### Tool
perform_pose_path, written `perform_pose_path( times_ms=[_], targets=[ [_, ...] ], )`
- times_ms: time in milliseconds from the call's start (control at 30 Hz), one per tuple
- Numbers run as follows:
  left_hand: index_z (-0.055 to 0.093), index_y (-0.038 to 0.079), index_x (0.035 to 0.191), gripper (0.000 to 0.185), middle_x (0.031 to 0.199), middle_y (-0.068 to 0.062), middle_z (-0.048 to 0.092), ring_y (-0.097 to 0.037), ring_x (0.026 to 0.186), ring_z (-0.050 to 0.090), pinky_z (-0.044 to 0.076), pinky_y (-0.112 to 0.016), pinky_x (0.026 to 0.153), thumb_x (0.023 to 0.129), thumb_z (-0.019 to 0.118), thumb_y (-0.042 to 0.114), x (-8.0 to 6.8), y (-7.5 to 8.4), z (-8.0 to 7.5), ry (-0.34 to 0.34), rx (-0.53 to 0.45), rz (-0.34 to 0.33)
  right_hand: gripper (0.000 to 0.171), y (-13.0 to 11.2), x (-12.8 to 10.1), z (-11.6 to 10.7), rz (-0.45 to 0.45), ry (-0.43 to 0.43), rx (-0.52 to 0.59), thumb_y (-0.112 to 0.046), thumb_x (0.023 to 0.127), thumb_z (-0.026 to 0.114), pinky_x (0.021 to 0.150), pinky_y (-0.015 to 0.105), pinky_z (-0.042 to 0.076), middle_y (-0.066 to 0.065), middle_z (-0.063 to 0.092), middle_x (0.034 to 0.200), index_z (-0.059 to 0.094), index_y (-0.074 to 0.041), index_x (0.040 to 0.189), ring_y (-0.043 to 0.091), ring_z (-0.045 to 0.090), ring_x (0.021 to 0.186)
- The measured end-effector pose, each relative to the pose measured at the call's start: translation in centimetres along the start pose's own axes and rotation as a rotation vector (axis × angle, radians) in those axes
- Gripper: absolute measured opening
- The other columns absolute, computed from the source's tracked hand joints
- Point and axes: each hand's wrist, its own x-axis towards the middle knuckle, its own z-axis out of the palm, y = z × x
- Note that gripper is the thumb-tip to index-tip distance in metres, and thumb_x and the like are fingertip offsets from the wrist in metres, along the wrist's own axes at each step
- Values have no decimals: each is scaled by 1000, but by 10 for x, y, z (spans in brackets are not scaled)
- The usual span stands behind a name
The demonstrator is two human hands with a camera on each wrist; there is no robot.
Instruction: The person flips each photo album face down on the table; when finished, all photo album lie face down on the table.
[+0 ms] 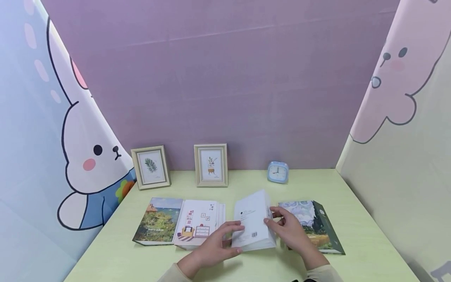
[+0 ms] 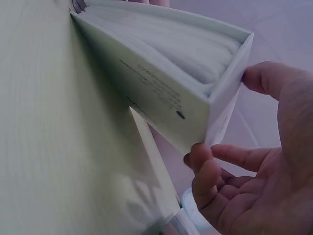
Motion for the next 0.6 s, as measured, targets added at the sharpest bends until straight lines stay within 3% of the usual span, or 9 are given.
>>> perform_pose_path(
  times_ms=[433, 600],
  targets=[
    [55, 9, 148, 59, 161, -14, 40, -29, 149, 39, 46, -31, 111, 95, 78, 24, 4, -5, 0, -4, 44, -26, 61, 4, 1, -4, 44, -42, -152, -35, 94, 80, 72, 32, 55, 8, 71, 117, 62, -1, 141, 17, 65, 93],
    [56, 15, 148, 58, 160, -12, 42, -28, 148, 40, 44, -33, 114, 96, 78, 29, 6, -5, 1, -1, 117, -24, 64, 5, 0, -4, 54, -42, -199, -39, 93, 80, 73, 33, 55, 9, 71, 122, 62, -1, 141, 18, 65, 96]
  ],
)
